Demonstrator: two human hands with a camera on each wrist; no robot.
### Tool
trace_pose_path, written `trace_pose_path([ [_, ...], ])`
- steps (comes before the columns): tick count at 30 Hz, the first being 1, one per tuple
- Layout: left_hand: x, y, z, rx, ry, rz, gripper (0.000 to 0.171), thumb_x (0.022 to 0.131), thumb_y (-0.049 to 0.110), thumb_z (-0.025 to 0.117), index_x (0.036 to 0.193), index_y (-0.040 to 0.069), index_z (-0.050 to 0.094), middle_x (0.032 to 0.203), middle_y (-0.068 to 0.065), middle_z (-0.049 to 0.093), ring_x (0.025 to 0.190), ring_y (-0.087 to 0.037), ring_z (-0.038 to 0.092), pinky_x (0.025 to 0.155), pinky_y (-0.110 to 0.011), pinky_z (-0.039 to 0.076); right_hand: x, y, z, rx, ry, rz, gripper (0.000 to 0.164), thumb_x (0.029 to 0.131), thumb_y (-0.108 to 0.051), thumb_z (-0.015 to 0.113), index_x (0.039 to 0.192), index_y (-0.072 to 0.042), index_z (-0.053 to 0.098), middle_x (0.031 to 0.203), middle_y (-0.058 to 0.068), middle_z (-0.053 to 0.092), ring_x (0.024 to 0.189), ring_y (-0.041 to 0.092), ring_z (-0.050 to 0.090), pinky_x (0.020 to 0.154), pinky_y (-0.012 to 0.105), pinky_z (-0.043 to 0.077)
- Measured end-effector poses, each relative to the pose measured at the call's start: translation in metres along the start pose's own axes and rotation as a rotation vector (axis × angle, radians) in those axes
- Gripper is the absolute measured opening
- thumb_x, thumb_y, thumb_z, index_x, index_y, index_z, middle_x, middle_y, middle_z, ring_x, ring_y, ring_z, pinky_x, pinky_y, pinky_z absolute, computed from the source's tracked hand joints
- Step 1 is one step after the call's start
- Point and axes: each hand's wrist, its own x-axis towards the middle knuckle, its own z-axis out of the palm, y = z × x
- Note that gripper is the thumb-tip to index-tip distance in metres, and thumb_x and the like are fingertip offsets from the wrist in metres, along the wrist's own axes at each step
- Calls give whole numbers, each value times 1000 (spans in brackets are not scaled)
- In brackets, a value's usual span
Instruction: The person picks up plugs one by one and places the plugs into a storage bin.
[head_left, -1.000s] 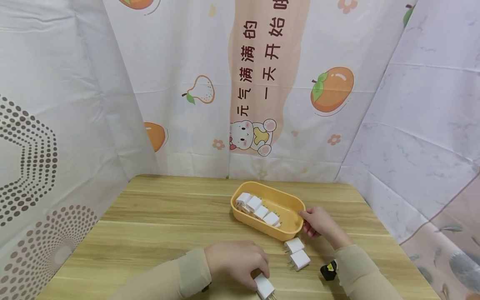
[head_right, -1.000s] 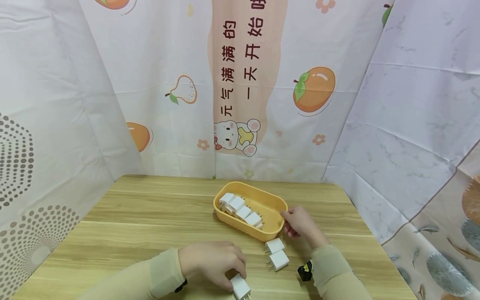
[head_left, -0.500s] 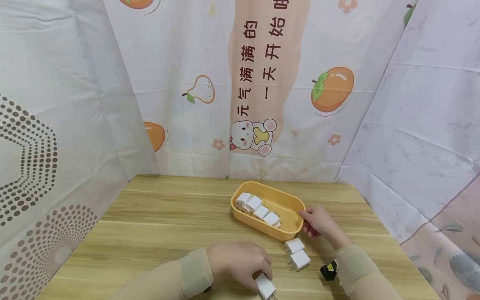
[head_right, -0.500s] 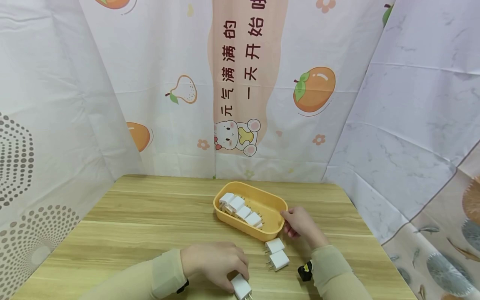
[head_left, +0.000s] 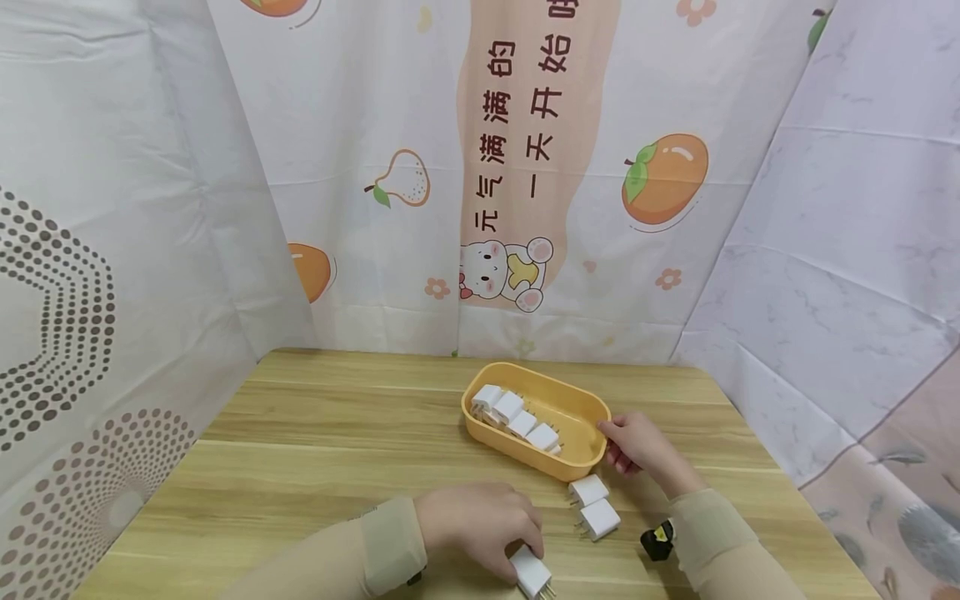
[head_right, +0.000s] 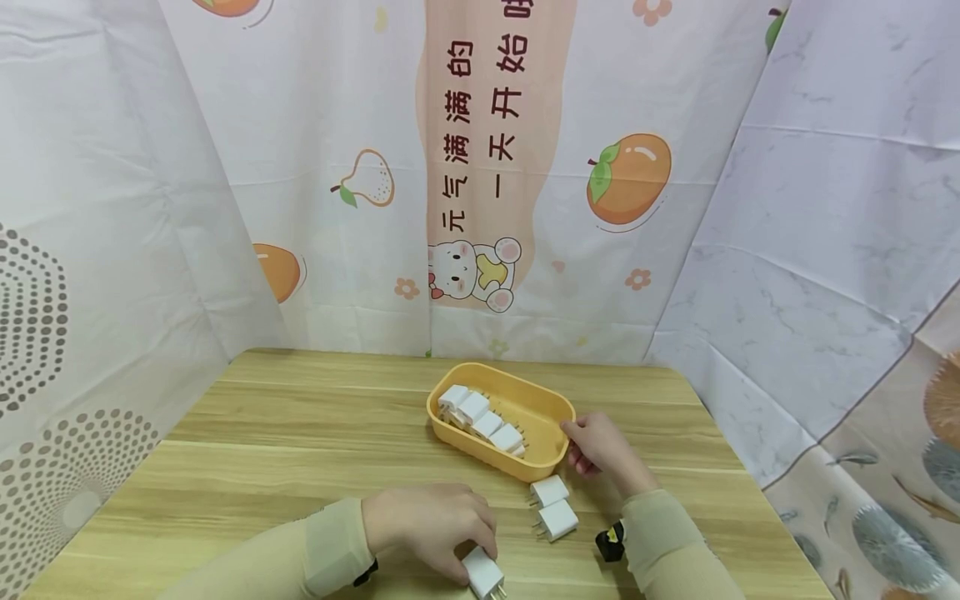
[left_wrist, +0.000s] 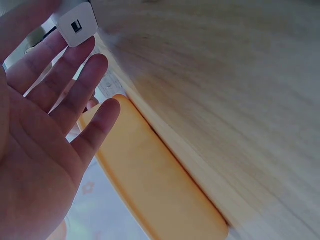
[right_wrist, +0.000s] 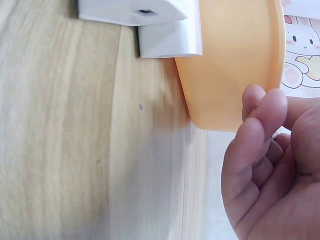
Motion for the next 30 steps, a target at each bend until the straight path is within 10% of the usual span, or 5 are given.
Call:
trace_pose_path([
  [30,-17,-14,-25,85,157,-83,38,87,49,77,118,27,74,113,17,65,104,4,55,87,-16,40,0,0,0,10,-2,-3,36,106,-24,51,87,3,66,56,6,58,42,12,51,43,27,47],
])
